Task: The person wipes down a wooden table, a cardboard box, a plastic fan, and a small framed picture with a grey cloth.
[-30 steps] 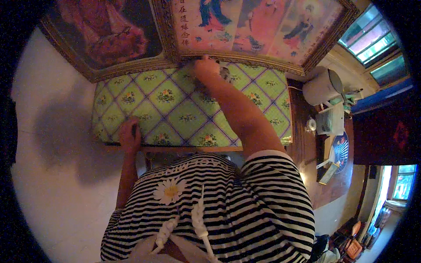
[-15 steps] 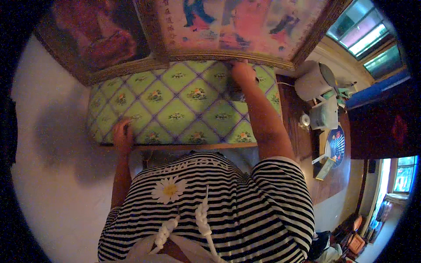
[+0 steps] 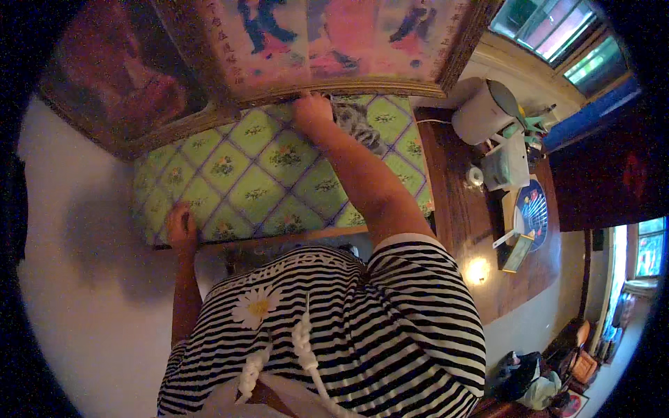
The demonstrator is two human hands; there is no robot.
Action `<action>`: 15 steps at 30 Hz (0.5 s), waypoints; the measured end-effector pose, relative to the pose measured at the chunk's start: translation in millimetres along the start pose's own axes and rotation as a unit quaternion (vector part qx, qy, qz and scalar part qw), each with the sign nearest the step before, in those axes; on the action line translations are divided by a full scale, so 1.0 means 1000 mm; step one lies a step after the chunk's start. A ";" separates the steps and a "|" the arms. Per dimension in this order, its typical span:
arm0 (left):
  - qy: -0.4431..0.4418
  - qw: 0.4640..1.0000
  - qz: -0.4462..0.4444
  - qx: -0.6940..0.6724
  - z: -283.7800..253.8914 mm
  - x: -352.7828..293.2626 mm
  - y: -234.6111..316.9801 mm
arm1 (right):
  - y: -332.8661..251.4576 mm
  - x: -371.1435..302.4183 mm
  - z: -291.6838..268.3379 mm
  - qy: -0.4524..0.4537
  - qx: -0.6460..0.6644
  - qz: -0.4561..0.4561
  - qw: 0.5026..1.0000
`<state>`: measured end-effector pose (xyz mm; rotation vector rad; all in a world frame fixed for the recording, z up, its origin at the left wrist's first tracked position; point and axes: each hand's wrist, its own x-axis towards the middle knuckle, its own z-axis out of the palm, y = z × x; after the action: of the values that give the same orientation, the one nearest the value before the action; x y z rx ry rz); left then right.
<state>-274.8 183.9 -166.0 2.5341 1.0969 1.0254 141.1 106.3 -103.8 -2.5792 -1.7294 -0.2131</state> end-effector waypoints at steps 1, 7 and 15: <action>-0.001 1.000 0.001 0.000 0.001 -0.002 0.001 | 0.011 -0.006 -0.010 -0.022 0.037 0.027 0.999; -0.007 0.999 0.039 0.001 -0.002 0.003 0.005 | 0.068 -0.022 0.001 0.013 0.062 0.083 0.995; -0.018 0.999 0.001 0.031 -0.004 0.001 0.011 | 0.174 -0.055 0.019 0.028 0.088 0.128 0.987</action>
<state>-270.7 176.4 -158.1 2.5923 1.1340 0.9558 283.0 -8.7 -120.6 -2.6016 -1.3161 -0.1161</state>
